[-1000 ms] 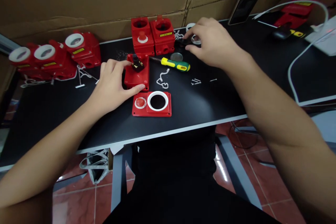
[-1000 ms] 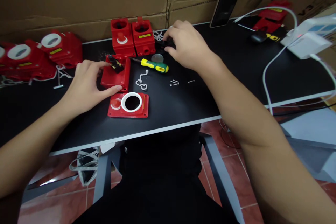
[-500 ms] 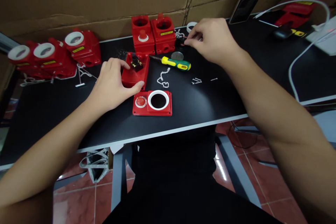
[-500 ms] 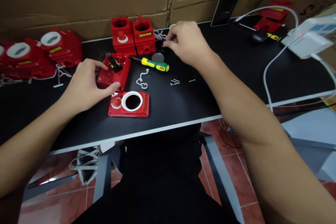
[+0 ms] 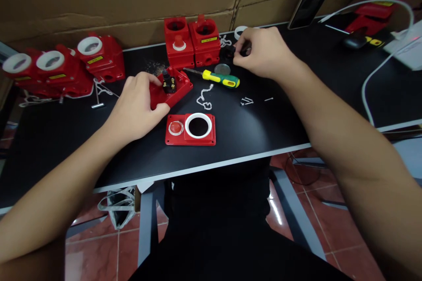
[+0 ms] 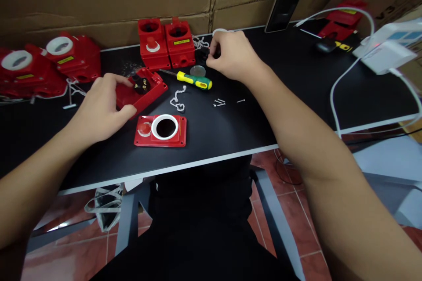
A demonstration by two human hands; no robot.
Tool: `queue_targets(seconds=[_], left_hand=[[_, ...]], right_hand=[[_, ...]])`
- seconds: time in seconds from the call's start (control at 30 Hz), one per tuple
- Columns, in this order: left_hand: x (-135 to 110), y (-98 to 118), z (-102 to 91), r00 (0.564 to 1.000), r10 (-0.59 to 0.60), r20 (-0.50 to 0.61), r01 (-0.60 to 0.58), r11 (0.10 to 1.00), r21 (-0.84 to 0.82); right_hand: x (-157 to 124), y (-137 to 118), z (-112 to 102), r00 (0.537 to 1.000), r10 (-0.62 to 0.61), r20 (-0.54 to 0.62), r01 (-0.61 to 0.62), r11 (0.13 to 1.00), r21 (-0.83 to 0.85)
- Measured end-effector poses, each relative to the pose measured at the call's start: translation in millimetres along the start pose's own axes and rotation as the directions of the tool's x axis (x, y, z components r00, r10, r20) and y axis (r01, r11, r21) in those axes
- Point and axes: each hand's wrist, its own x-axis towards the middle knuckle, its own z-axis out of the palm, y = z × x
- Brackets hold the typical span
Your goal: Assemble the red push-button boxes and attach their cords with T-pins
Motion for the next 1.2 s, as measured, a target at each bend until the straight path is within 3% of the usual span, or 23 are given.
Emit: queue_targets(seconds=[0.37, 0.57, 0.8, 1.0, 1.2], left_hand=[[0.6, -4.9, 3.2, 0.997, 0.067, -0.035, -0.066, 0.998, 0.021], [0.0, -5.4, -1.7, 0.998, 0.062, 0.025, -0.062, 0.998, 0.015], [-0.1, -4.6, -2.1, 0.996, 0.092, 0.013, -0.092, 0.996, -0.013], [2.5, -6.3, -10.0, 0.989, 0.127, 0.074, -0.129, 0.992, 0.015], [2.9, -4.9, -10.4, 0.993, 0.092, 0.078, -0.092, 0.996, -0.001]], right_hand=[[8.4, 7.3, 1.4, 0.998, -0.041, 0.037, 0.043, 0.998, -0.037], [3.7, 1.0, 3.3, 0.999, -0.042, -0.015, 0.041, 0.999, -0.035], [2.2, -7.8, -9.3, 0.992, -0.067, 0.104, 0.073, 0.996, -0.056], [-0.5, -9.9, -14.1, 0.993, -0.055, 0.109, 0.058, 0.998, -0.029], [3.2, -4.1, -14.0, 0.991, -0.033, 0.129, 0.029, 0.999, 0.037]])
